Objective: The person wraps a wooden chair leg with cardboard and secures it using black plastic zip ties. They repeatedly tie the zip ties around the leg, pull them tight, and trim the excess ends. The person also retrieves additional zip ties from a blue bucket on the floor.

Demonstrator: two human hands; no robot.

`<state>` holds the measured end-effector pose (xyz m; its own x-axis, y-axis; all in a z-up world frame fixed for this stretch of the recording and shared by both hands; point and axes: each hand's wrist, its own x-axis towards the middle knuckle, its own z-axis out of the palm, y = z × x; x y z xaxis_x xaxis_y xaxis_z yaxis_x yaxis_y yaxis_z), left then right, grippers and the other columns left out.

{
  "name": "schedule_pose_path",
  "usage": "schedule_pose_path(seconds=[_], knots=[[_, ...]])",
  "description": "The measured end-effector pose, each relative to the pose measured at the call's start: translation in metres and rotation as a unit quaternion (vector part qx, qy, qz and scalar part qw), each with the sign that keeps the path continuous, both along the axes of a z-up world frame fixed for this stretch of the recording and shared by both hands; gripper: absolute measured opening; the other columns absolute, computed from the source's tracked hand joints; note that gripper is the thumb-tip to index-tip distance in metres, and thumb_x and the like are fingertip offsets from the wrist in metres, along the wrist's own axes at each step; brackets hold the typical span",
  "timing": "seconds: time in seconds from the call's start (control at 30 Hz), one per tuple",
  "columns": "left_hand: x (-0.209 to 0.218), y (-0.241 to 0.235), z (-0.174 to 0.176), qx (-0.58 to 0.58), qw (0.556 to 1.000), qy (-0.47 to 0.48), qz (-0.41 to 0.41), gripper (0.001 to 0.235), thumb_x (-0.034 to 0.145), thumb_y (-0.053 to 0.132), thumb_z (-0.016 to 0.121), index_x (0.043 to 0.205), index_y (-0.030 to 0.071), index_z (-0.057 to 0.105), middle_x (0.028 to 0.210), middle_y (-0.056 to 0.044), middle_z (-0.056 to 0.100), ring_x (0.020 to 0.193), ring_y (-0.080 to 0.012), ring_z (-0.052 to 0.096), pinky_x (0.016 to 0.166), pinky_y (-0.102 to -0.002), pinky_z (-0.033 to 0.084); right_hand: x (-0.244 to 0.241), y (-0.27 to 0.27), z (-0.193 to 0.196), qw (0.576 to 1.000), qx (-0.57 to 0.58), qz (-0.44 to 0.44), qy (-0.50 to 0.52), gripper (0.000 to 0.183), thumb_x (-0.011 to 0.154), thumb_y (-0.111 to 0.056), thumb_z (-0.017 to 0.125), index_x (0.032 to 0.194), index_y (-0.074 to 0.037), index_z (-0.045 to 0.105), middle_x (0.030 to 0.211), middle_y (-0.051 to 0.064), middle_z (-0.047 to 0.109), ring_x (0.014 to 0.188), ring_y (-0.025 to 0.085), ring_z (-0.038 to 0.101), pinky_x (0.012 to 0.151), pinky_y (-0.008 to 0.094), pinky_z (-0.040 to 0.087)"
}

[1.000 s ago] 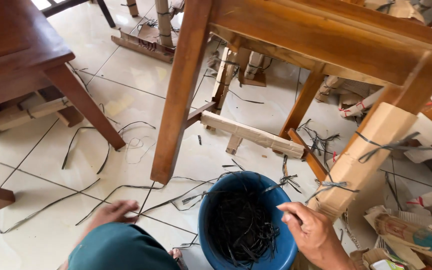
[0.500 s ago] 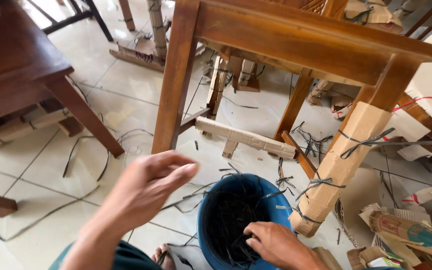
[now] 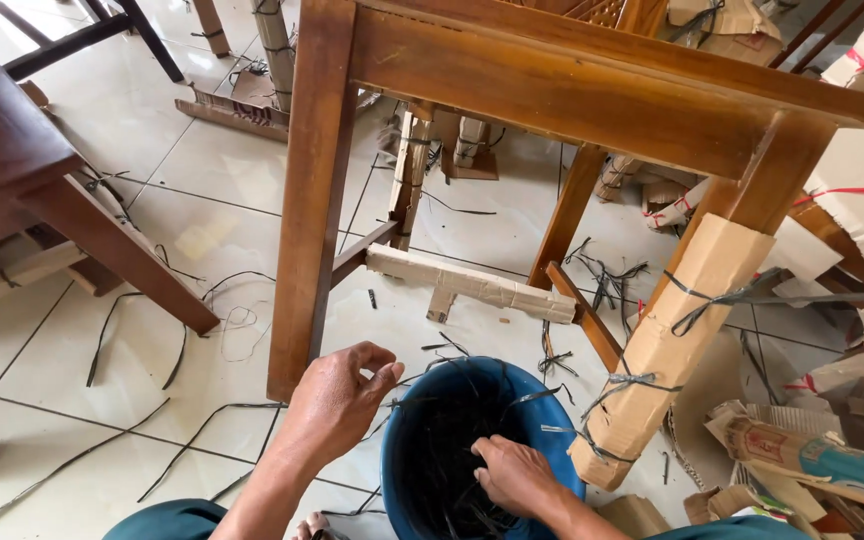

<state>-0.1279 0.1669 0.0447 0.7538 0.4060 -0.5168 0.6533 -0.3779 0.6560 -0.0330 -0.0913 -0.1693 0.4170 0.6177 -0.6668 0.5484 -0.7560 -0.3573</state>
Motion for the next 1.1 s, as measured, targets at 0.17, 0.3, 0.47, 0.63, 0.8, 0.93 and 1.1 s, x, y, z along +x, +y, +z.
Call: schedule_pose_path(seconds=[0.17,0.3,0.47,0.63,0.8,0.93,1.1], knots=[[0.003,0.006,-0.016,0.072,0.997,0.004,-0.011,0.042,0.096,0.051,0.054,0.122,0.022,0.070,0.121,0.011,0.078,0.101,-0.0161,0.073,0.084,-0.037,0.053,0.005,0.019,-0.008,0.987,-0.021,-0.154,-0.038,0.037,0.098,-0.036,0.057,0.133,-0.025,0.060,0.138,0.003,0.064,0.123,0.033,0.061,0.095,0.051,0.050],[0.006,0.008,-0.018,0.074,0.997,0.033,-0.009,0.041,0.095,0.051,0.053,0.121,0.024,0.070,0.120,0.013,0.077,0.104,-0.0160,0.071,0.084,-0.039,0.052,0.020,0.014,-0.066,0.932,-0.007,-0.358,-0.062,0.031,0.092,-0.042,0.060,0.121,-0.029,0.063,0.115,0.008,0.075,0.110,0.036,0.068,0.086,0.048,0.052],[0.004,0.011,-0.025,0.090,0.995,0.018,-0.034,0.047,0.095,0.052,0.054,0.127,0.020,0.066,0.118,0.007,0.078,0.110,-0.0201,0.071,0.083,-0.040,0.056,0.014,0.024,-0.059,0.858,0.188,-0.461,-0.122,0.041,0.092,-0.032,0.068,0.129,-0.019,0.056,0.076,0.001,0.063,0.075,0.027,0.066,0.068,0.046,0.048],[0.001,0.015,-0.028,0.096,0.994,0.034,-0.051,0.046,0.095,0.051,0.054,0.129,0.022,0.064,0.119,0.008,0.076,0.109,-0.0212,0.070,0.083,-0.041,0.054,0.025,0.051,-0.047,0.891,0.201,-0.383,-0.135,0.052,0.089,-0.038,0.072,0.136,-0.026,0.052,0.076,-0.001,0.061,0.073,0.025,0.066,0.067,0.044,0.049],[-0.005,0.019,-0.030,0.089,0.993,0.046,-0.062,0.047,0.094,0.051,0.055,0.132,0.023,0.062,0.122,0.009,0.076,0.110,-0.0206,0.069,0.084,-0.042,0.053,0.024,0.054,-0.071,0.920,0.199,-0.326,-0.093,0.021,0.085,-0.029,0.072,0.105,-0.024,0.074,0.089,-0.001,0.071,0.084,0.018,0.068,0.079,0.035,0.052],[-0.009,0.021,-0.035,0.101,0.991,0.037,-0.076,0.049,0.096,0.052,0.057,0.134,0.022,0.060,0.124,0.002,0.075,0.113,-0.0237,0.069,0.084,-0.044,0.056,0.026,0.036,-0.079,0.902,0.205,-0.371,-0.077,0.027,0.093,-0.029,0.064,0.119,-0.021,0.069,0.085,0.000,0.074,0.084,0.024,0.072,0.076,0.041,0.053],[-0.011,0.021,-0.036,0.110,0.989,0.031,-0.090,0.050,0.097,0.051,0.056,0.137,0.022,0.058,0.125,0.001,0.074,0.114,-0.0266,0.068,0.084,-0.046,0.056,0.012,0.015,-0.088,0.908,0.220,-0.327,-0.143,0.014,0.093,-0.035,0.068,0.096,-0.021,0.066,0.079,0.000,0.072,0.072,0.024,0.068,0.060,0.044,0.047]])
